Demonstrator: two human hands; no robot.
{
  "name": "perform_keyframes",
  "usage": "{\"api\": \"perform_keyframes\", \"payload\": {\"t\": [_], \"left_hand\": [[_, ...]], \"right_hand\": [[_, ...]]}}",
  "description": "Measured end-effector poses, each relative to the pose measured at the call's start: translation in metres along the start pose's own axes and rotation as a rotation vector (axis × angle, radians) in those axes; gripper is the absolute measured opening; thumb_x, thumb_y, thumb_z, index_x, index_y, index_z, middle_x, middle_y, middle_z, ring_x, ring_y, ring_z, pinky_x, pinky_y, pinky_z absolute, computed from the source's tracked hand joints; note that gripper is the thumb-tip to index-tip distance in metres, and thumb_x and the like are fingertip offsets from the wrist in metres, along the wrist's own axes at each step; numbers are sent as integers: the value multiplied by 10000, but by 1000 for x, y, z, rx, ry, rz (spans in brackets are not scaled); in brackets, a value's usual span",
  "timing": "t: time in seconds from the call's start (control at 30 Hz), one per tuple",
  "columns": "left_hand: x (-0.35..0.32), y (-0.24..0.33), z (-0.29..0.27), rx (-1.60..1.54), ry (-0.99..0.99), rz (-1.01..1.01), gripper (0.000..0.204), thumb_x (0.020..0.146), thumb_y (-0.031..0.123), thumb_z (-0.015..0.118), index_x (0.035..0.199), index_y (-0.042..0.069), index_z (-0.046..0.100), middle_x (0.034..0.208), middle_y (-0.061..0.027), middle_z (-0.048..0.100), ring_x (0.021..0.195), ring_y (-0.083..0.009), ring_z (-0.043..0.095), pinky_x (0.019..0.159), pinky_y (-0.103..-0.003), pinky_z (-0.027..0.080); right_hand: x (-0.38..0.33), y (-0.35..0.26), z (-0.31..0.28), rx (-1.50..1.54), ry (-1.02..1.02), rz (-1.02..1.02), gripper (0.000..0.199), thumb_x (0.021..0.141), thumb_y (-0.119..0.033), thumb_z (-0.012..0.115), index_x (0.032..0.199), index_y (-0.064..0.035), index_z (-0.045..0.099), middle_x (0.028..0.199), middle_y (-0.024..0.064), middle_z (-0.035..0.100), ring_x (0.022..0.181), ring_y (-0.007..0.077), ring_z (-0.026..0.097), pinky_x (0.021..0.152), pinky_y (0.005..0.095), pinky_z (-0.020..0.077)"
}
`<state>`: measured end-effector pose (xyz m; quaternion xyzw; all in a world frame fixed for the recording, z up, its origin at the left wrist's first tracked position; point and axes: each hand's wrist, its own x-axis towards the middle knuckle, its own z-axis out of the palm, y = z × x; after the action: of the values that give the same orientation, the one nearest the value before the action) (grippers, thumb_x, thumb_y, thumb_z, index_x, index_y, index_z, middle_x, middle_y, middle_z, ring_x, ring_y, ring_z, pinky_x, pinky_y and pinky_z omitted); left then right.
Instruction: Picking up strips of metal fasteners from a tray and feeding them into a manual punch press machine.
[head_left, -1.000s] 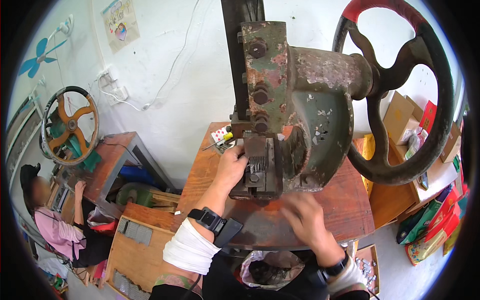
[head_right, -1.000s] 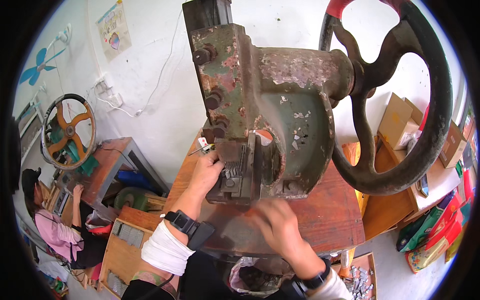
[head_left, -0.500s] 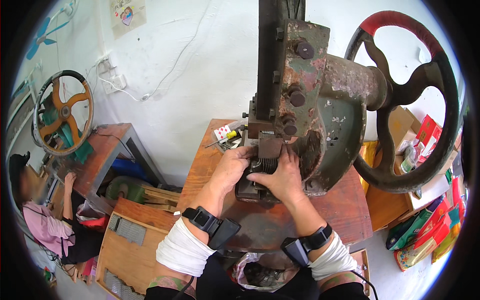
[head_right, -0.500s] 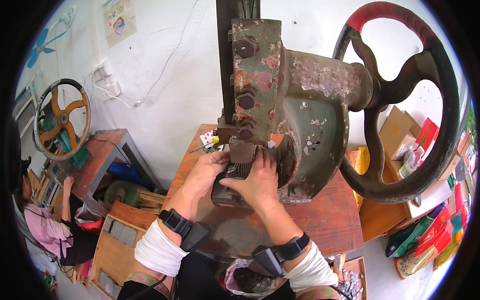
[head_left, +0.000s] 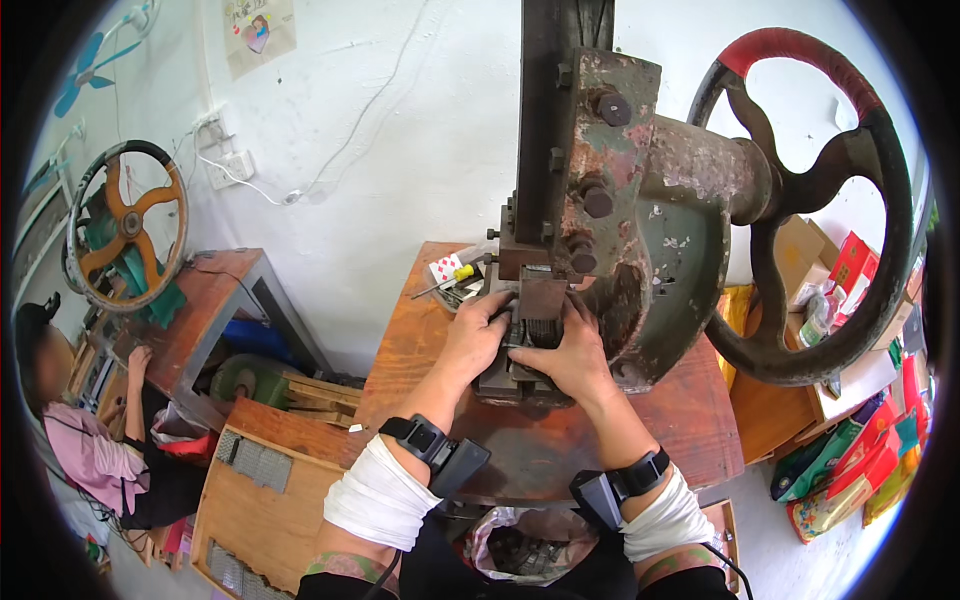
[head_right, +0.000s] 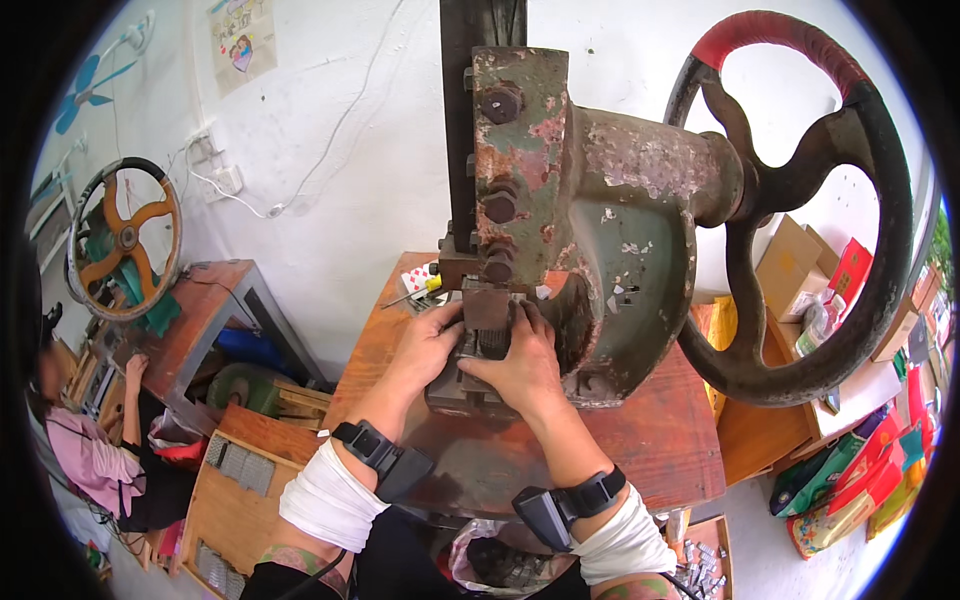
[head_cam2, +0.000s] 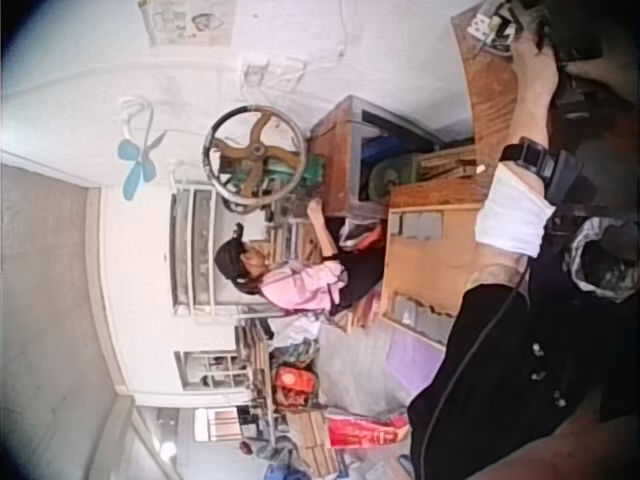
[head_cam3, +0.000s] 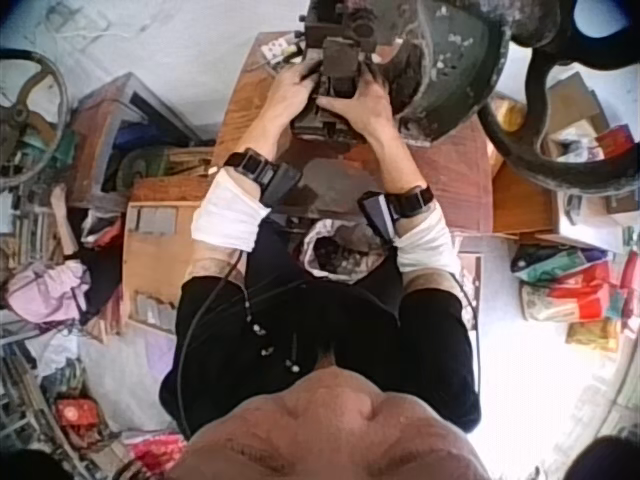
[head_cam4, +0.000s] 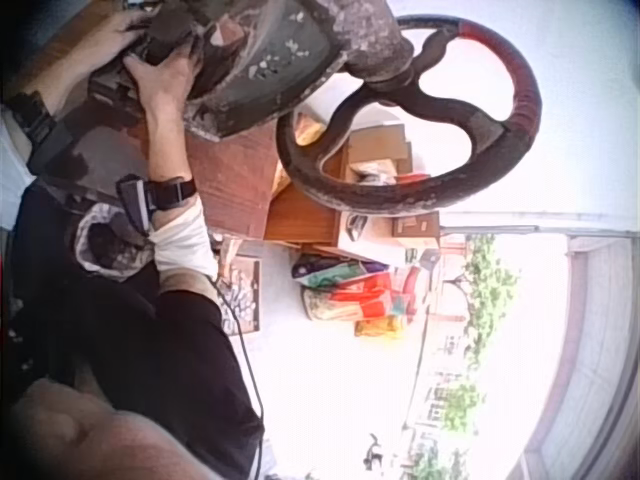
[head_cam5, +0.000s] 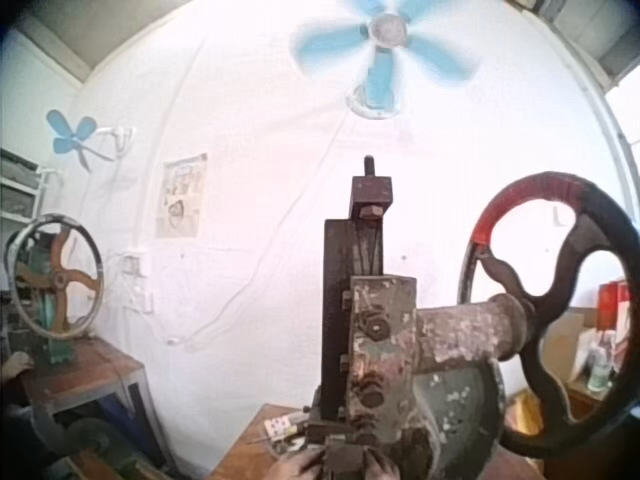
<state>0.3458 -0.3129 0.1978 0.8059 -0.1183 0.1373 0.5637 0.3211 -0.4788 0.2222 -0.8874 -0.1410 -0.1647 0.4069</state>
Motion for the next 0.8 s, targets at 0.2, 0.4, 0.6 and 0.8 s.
{"api": "perform_keyframes", "payload": {"t": [0.2,0.4,0.6,0.8], "left_hand": [[-6,-12,9,318,75,128,346,880,223,542,1201,114,613,1349,-34,507,1227,-310,417,978,-609,272],[-6,0,9,215,-54,138,329,881,191,533,1192,119,614,1350,-31,507,1231,-308,415,960,-627,280],[-8,-8,6,211,56,142,320,873,176,533,1175,112,617,1242,-67,578,1204,-316,437,984,-534,316],[-5,-7,4,138,-29,83,336,858,145,538,1182,110,617,1231,-84,587,1142,-330,476,982,-510,335]], "right_hand": [[-1,-1,3,-11,69,-33,1007,548,-337,852,1338,74,381,1369,268,398,1289,411,350,1064,448,333],[3,20,5,217,46,-39,884,606,-305,824,1304,72,433,1343,264,429,1274,396,377,1059,438,341],[-1,12,4,150,66,-66,870,615,-306,824,1330,17,448,1330,253,457,1254,386,418,1031,437,374],[-9,12,-8,192,48,-126,697,683,-320,794,1265,-27,547,1357,246,431,1273,399,388,1025,445,380]]}}
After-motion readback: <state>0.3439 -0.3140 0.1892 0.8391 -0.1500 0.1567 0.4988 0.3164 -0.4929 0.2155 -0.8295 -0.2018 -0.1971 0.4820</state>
